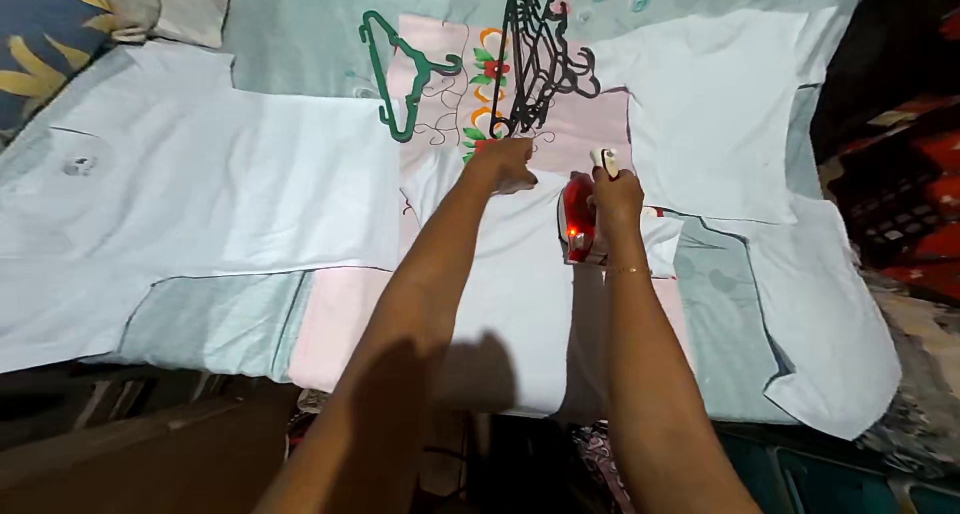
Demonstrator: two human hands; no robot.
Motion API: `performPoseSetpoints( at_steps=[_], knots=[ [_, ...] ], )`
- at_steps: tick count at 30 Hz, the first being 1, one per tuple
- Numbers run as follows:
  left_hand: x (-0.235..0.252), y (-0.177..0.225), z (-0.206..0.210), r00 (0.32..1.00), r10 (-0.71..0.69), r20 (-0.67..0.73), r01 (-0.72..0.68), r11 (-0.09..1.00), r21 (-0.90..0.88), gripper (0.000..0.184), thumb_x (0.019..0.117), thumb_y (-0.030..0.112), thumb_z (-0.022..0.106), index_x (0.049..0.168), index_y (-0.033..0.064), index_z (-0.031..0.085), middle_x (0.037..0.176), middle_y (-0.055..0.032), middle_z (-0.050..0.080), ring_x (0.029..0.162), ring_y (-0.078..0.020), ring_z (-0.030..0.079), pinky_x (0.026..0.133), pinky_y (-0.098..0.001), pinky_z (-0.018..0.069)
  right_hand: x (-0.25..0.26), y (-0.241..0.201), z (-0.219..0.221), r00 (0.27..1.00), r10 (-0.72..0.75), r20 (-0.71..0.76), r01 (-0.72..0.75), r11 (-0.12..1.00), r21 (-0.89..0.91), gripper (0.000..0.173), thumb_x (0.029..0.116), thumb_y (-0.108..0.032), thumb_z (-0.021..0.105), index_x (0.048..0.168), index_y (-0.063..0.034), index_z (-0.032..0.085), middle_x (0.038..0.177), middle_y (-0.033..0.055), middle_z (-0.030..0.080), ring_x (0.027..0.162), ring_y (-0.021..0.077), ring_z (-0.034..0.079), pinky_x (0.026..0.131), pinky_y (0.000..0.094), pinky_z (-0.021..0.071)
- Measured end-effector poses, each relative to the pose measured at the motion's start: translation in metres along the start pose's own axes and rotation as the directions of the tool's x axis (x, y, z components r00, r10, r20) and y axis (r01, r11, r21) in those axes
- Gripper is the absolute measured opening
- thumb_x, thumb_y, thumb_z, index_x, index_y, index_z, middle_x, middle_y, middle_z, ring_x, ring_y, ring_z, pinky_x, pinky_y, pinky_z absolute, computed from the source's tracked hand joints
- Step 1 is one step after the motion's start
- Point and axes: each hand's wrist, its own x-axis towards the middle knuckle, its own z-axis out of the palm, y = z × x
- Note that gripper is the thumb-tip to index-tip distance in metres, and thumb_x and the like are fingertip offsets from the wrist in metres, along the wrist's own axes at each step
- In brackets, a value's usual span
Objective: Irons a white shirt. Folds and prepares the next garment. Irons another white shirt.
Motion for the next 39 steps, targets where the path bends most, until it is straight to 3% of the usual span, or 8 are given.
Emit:
performPoseSetpoints(
  at_steps=[3,6,12,21,26,29,34,39],
  knots=[
    [-0.020,-0.025,-0.015,0.995,-0.097,-0.018,0.098,0.994,0.045,0.050,0.0956,0.035,0.073,0.127,-0.0036,0.064,0.128,-0.0286,0.062,0.127,-0.0470,0.056,0.104,-0.0706,0.0411,0.013,-0.013,-0.001,1.000,0.029,0.003,-0.029,1.000,-0.001,0.048,0.1059,-0.037,0.052,0.123,0.0077,0.061,0.115,0.0280,0.065,0.108,0.0401,0.065,0.092,0.0596,0.0486],
    [-0.036,-0.028,-0.015,0.981,-0.192,-0.025,0.193,0.981,0.038,0.054,0.0972,0.036,0.071,0.130,-0.0054,0.061,0.132,-0.0301,0.061,0.129,-0.0469,0.055,0.105,-0.0696,0.0410,-0.006,-0.004,-0.008,0.999,-0.032,0.040,0.030,0.998,0.048,0.051,0.1054,-0.042,0.051,0.120,0.0061,0.059,0.102,0.0262,0.064,0.090,0.0387,0.064,0.078,0.0592,0.0505],
    [-0.031,-0.034,-0.015,0.985,-0.143,-0.091,0.140,0.989,-0.042,0.032,0.1061,0.015,0.051,0.127,-0.0058,0.064,0.133,-0.0294,0.061,0.129,-0.0456,0.056,0.106,-0.0662,0.0414,-0.048,0.020,-0.024,0.943,-0.108,0.313,0.069,0.989,0.135,0.034,0.1077,-0.028,0.055,0.129,-0.0016,0.058,0.081,0.0100,0.060,0.059,0.0146,0.055,0.058,0.0325,0.0500],
    [-0.032,-0.044,-0.014,0.981,-0.102,-0.165,0.116,0.990,0.078,0.032,0.1094,0.017,0.047,0.133,0.0033,0.065,0.133,-0.0230,0.065,0.128,-0.0425,0.059,0.105,-0.0640,0.0445,-0.019,-0.016,0.016,0.928,-0.245,0.281,0.227,0.969,0.094,0.040,0.1047,-0.034,0.057,0.130,-0.0043,0.060,0.094,0.0189,0.067,0.070,0.0274,0.062,0.066,0.0478,0.0527],
    [-0.048,-0.049,-0.032,0.966,-0.248,-0.075,0.255,0.960,0.115,0.038,0.0984,0.026,0.066,0.119,-0.0057,0.067,0.123,-0.0281,0.066,0.121,-0.0452,0.061,0.099,-0.0681,0.0462,0.002,-0.036,0.035,0.933,-0.214,0.290,0.191,0.976,0.103,0.040,0.1045,-0.036,0.057,0.128,-0.0042,0.060,0.091,0.0140,0.064,0.067,0.0216,0.060,0.065,0.0424,0.0531],
    [-0.054,-0.056,-0.041,0.959,-0.282,-0.035,0.284,0.954,0.097,0.026,0.0980,0.015,0.063,0.112,-0.0066,0.068,0.117,-0.0285,0.067,0.116,-0.0460,0.063,0.096,-0.0689,0.0472,-0.019,-0.023,0.018,0.891,-0.230,0.391,0.194,0.972,0.129,0.042,0.1041,-0.043,0.056,0.129,-0.0086,0.058,0.078,0.0095,0.057,0.058,0.0173,0.050,0.057,0.0375,0.0463],
    [-0.053,-0.068,-0.035,0.961,-0.266,-0.069,0.271,0.960,0.068,0.028,0.1042,0.015,0.055,0.118,-0.0068,0.066,0.122,-0.0299,0.065,0.120,-0.0474,0.061,0.099,-0.0689,0.0462,-0.041,-0.017,-0.003,0.820,-0.231,0.523,0.193,0.973,0.126,0.028,0.1058,-0.021,0.057,0.127,-0.0042,0.061,0.077,0.0059,0.061,0.056,0.0097,0.053,0.054,0.0256,0.0465],
    [-0.052,-0.073,-0.027,0.971,-0.218,-0.102,0.229,0.967,0.112,0.028,0.1057,0.014,0.052,0.120,-0.0049,0.067,0.124,-0.0276,0.066,0.122,-0.0455,0.062,0.099,-0.0672,0.0473,-0.034,-0.034,0.028,0.847,-0.303,0.437,0.289,0.952,0.101,0.033,0.1058,-0.029,0.059,0.132,-0.0078,0.061,0.084,0.0114,0.064,0.061,0.0175,0.057,0.061,0.0368,0.0512]
  ],
)
